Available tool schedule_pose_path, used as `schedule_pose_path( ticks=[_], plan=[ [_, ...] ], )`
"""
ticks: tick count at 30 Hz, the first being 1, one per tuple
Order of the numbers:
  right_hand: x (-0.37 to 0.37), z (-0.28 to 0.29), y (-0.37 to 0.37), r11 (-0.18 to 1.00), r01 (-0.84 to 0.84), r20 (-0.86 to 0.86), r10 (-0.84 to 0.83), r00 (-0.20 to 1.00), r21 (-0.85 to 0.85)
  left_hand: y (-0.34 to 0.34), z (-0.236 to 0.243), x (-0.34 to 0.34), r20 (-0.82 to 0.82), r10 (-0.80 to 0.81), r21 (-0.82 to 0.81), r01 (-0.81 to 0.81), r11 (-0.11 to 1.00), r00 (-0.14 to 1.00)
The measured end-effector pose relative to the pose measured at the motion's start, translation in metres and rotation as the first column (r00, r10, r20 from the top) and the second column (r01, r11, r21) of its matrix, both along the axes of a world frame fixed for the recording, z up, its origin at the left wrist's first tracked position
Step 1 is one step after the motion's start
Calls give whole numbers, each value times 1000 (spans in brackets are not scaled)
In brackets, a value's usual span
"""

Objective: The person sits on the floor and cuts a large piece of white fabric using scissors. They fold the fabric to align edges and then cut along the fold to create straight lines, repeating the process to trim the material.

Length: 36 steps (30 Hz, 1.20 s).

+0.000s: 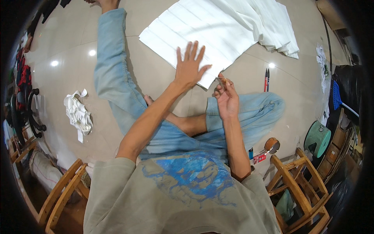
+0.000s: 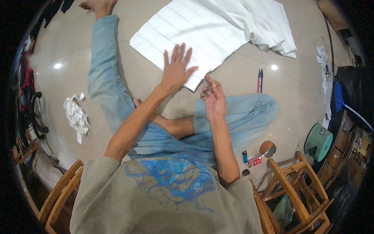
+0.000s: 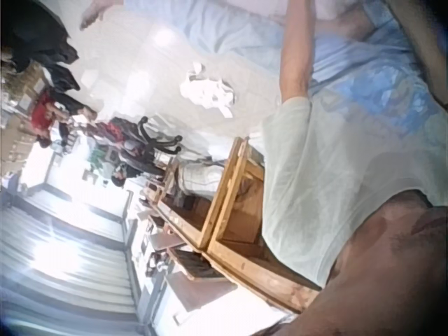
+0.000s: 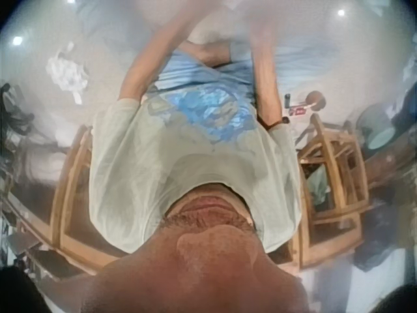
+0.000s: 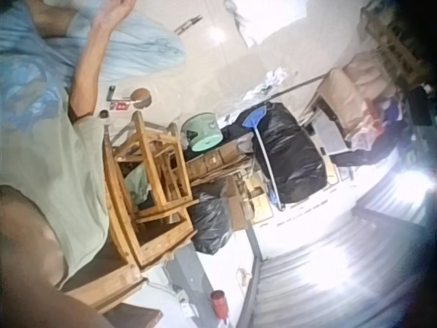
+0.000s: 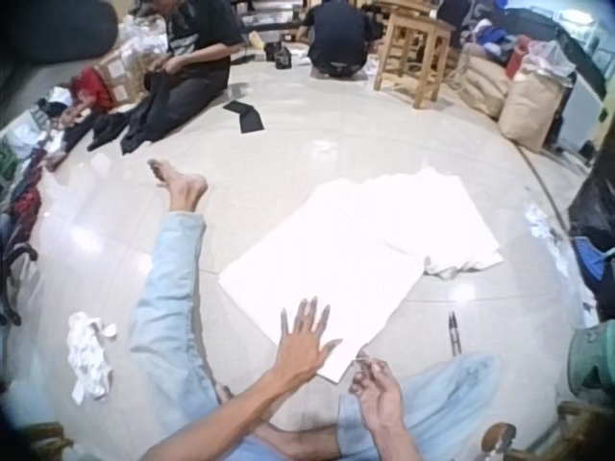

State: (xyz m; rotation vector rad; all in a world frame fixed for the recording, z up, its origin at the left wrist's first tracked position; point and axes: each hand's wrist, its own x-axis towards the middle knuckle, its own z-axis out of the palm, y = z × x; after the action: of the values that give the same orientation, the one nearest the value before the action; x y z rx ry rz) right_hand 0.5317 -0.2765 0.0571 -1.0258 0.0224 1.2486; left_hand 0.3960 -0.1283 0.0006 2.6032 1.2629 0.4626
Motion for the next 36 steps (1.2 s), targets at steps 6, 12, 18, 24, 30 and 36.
schedule_pose_path(
  ticks=[6, 12, 18, 24, 30, 36],
  plan=[
    [-5, -24, 9, 974, 174, -364, -110, 925, 147, 57, -7, -19, -17, 254, 89, -251, 964, 967],
    [9, -12, -11, 978, 181, -483, -109, 869, 104, 70, -14, -25, -35, 237, 131, -231, 964, 971],
    [62, 82, -95, 992, 99, 208, -81, 975, -82, 92, -14, -37, -61, 210, 125, -202, 971, 976],
    [17, 68, -35, 896, -203, 654, 429, 622, -395, 93, -19, -39, -17, 196, 147, -192, 970, 980],
    [-29, 2, 48, 783, -230, 662, 614, 430, -577, 95, -16, -36, -39, 201, 156, -193, 969, 979],
    [-11, 12, 12, 867, -265, 594, 484, 642, -421, 92, -18, -41, -15, 211, 157, -207, 966, 977]
  ],
)
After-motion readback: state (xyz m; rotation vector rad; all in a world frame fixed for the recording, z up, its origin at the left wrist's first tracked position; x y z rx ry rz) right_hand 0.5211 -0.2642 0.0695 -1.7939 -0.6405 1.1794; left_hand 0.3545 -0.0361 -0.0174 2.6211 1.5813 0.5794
